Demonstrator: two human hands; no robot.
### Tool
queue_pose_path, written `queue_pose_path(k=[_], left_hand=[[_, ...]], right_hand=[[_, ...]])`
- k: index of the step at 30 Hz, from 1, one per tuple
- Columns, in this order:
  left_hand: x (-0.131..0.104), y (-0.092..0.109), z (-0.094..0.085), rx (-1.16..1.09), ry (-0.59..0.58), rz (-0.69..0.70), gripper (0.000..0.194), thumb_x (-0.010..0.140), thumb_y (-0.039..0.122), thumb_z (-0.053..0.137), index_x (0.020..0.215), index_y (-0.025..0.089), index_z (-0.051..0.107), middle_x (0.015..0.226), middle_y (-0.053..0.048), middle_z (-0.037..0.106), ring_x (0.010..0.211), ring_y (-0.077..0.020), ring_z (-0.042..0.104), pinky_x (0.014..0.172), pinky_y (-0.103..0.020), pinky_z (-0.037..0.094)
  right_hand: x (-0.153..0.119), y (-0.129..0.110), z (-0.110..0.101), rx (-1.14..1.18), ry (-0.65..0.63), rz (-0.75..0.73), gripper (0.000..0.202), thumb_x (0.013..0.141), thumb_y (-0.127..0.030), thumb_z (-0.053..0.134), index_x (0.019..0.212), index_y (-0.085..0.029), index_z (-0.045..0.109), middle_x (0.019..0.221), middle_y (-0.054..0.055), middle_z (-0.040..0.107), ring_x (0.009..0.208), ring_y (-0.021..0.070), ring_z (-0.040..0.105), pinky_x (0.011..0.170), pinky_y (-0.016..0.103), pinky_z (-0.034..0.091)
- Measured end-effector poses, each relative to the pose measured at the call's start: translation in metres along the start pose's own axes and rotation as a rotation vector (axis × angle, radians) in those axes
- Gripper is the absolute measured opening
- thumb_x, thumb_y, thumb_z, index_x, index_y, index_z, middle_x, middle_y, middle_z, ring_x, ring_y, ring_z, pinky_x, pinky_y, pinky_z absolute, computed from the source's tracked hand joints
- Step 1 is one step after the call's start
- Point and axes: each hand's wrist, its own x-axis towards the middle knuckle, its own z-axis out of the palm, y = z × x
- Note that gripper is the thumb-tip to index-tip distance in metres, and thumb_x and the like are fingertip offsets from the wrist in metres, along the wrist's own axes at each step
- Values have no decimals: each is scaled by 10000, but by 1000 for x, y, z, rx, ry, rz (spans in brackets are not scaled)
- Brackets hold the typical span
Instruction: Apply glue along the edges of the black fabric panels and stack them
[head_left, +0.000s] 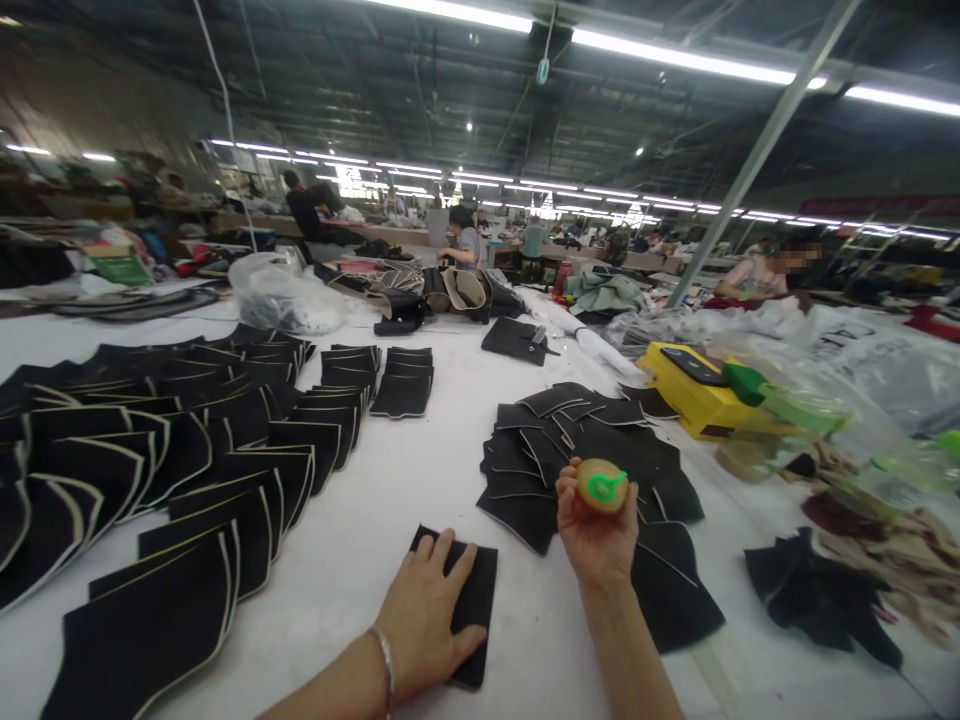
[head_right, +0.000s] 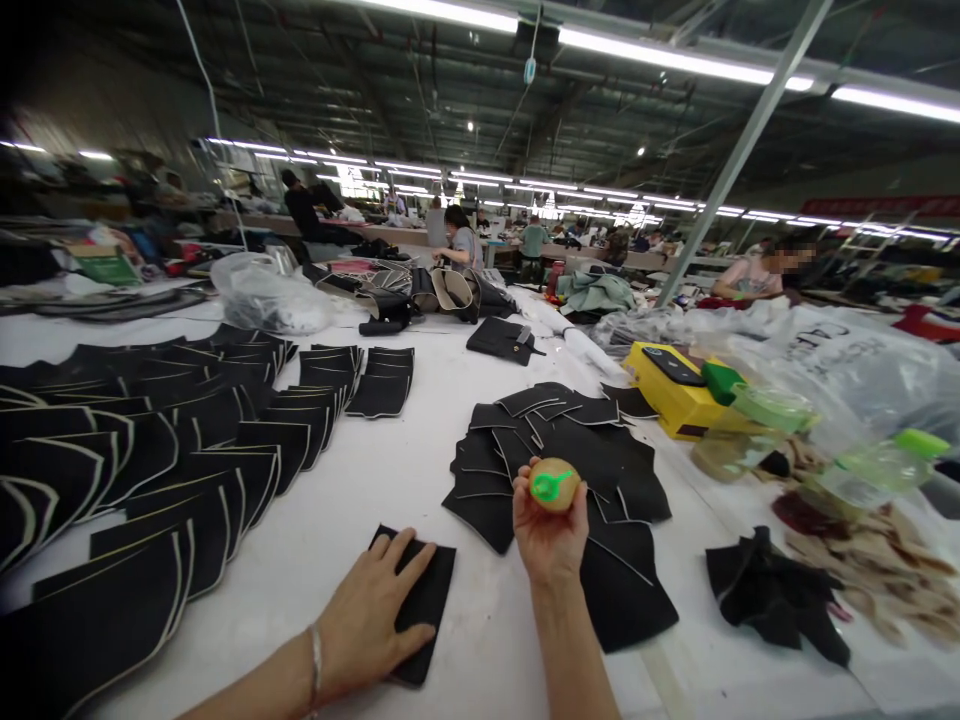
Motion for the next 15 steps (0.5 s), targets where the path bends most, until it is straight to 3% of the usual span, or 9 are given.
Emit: queue_pose_path(k=[3,6,8,10,12,15], left_hand=[[-1,-1,-7,36,-58,139,632,667,144,571,1275,315,589,1430,-81,479,1240,-346,445,1019,-512,369],[0,-15,-21,23,-87,275,512,669,2,434,951,323,716,1302,7,586,1227,-252,467,1043,-453,342],[-1,-22,-23,-14,-39,227,400,734,34,428,874,282,709,1310,-9,568,1234,-247,460,1033,-442,356],[-5,-23,-16,-68,57,93,324,767,115,478,995,243,669,1319,-62,534,1210,-262,471,1009,-434,396],[-11,-23,-4,-125,176,-41,409,763,140,487,1157,194,582,1302,-100,510,1191,-258,486,1011,-415,420],[-22,-27,9,-176,320,-128,408,795,132,425,1185,178,536,1248,-99,510,1175,-235,511,1009,-379,447]], right_hand=[[1,0,0,-5,11,5,677,655,-407,842,1196,-125,549,1006,85,659,898,167,667,772,251,599],[1,2,0,-6,18,21,667,660,-406,839,1191,-114,561,1014,94,656,904,173,663,781,261,597],[0,5,0,-20,18,30,656,664,-409,836,1175,-89,577,1018,110,654,905,178,662,794,260,590],[0,8,-1,-57,14,31,652,663,-421,834,1157,-70,594,1016,124,653,895,180,664,794,255,586],[0,10,-1,-99,12,27,648,658,-436,834,1142,-70,607,1010,125,658,888,181,667,785,251,587],[1,12,-2,-126,22,32,627,659,-448,829,1125,-86,619,1005,117,669,887,183,674,773,253,594]])
